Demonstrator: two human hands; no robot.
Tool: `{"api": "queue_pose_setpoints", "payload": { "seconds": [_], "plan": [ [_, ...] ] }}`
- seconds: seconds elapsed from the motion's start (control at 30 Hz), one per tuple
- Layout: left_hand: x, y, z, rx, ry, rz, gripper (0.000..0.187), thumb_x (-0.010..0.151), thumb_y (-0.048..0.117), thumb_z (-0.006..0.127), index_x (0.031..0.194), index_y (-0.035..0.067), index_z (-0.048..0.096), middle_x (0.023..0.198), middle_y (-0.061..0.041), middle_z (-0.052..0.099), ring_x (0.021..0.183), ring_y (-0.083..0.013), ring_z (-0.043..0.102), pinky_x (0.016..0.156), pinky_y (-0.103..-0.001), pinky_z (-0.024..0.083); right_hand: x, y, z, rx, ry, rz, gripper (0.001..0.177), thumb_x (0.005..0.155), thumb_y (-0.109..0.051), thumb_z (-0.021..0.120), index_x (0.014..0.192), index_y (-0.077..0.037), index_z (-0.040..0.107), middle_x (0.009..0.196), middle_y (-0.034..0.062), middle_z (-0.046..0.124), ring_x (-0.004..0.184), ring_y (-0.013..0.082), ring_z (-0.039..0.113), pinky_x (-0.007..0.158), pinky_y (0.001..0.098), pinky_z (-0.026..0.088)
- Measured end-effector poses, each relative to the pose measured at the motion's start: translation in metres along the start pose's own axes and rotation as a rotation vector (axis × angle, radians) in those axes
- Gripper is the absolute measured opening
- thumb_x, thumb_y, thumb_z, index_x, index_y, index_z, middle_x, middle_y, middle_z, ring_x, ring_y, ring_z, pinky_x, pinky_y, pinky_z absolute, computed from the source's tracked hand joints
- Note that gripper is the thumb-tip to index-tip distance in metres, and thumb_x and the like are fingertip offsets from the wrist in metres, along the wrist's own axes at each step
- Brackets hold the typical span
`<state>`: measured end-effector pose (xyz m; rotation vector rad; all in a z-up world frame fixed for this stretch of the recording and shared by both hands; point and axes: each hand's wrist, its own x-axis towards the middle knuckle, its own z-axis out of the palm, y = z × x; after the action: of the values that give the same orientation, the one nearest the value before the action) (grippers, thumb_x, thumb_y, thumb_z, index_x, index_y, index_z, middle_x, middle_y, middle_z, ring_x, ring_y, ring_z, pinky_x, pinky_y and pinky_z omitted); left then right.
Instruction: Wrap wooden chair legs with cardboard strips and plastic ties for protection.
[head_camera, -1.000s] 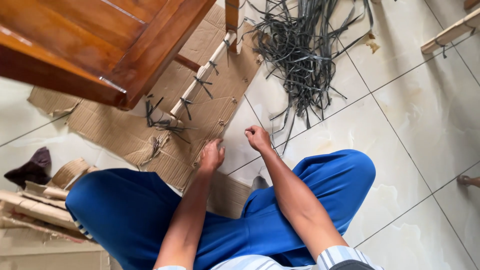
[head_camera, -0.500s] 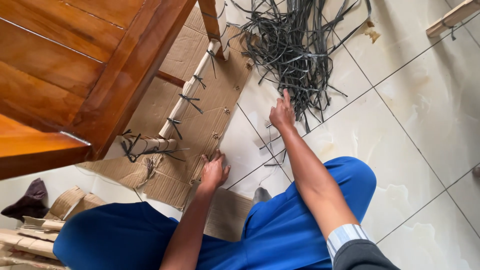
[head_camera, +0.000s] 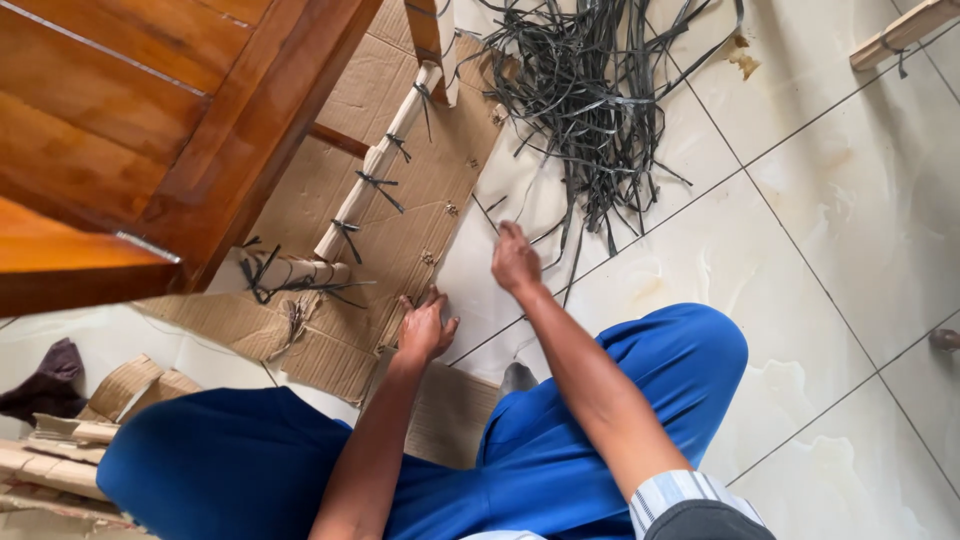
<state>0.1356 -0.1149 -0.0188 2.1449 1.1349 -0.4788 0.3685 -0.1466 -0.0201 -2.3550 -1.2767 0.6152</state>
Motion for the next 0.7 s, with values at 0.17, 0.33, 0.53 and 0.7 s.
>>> {"api": "queue_pose_setpoints", "payload": {
  "seconds": [0.17,0.33,0.53,0.7],
  "plan": [
    [-0.004,-0.008,0.002,-0.207,0.114,-0.016,0.05,0.095,0.043,0.06,0.14,0.021,0.065,0.15,-0.004,0.058,0.139,-0.0625,0.037,0.112,-0.064,0.042,-0.052,-0.054,-0.001,0.039,-0.117,-0.116,0.038,0.095,-0.013,0.052,0.131,-0.002,0.061,0.141,0.0101,0.052,0.109,0.0439,0.069,0.091,0.0551,0.06],
    [-0.01,-0.017,-0.005,-0.503,0.28,-0.121,0.044,0.103,0.051,0.053,0.127,0.021,0.074,0.12,-0.011,0.075,0.119,-0.0426,0.066,0.103,-0.055,0.051,-0.091,-0.091,0.0,0.045,-0.246,-0.205,0.039,0.097,-0.019,0.054,0.133,-0.008,0.062,0.144,0.0029,0.052,0.115,0.0384,0.068,0.092,0.053,0.061],
    [0.013,-0.05,0.021,-0.927,0.341,-0.304,0.04,0.089,0.05,0.073,0.114,0.019,0.079,0.097,-0.007,0.079,0.102,-0.0271,0.074,0.09,-0.041,0.056,-0.12,-0.132,-0.018,0.077,-0.236,-0.333,0.025,0.096,-0.02,0.059,0.118,-0.012,0.068,0.132,-0.0005,0.061,0.109,0.0356,0.07,0.091,0.0518,0.06],
    [0.015,-0.062,0.026,-1.109,0.475,-0.297,0.029,0.084,0.032,0.081,0.107,0.014,0.081,0.083,-0.007,0.078,0.072,-0.0136,0.07,0.067,-0.027,0.055,-0.123,-0.133,-0.01,0.137,-0.239,-0.367,0.02,0.097,-0.023,0.062,0.112,-0.017,0.074,0.121,-0.0033,0.069,0.107,0.0319,0.072,0.089,0.0469,0.06]
  ]
}}
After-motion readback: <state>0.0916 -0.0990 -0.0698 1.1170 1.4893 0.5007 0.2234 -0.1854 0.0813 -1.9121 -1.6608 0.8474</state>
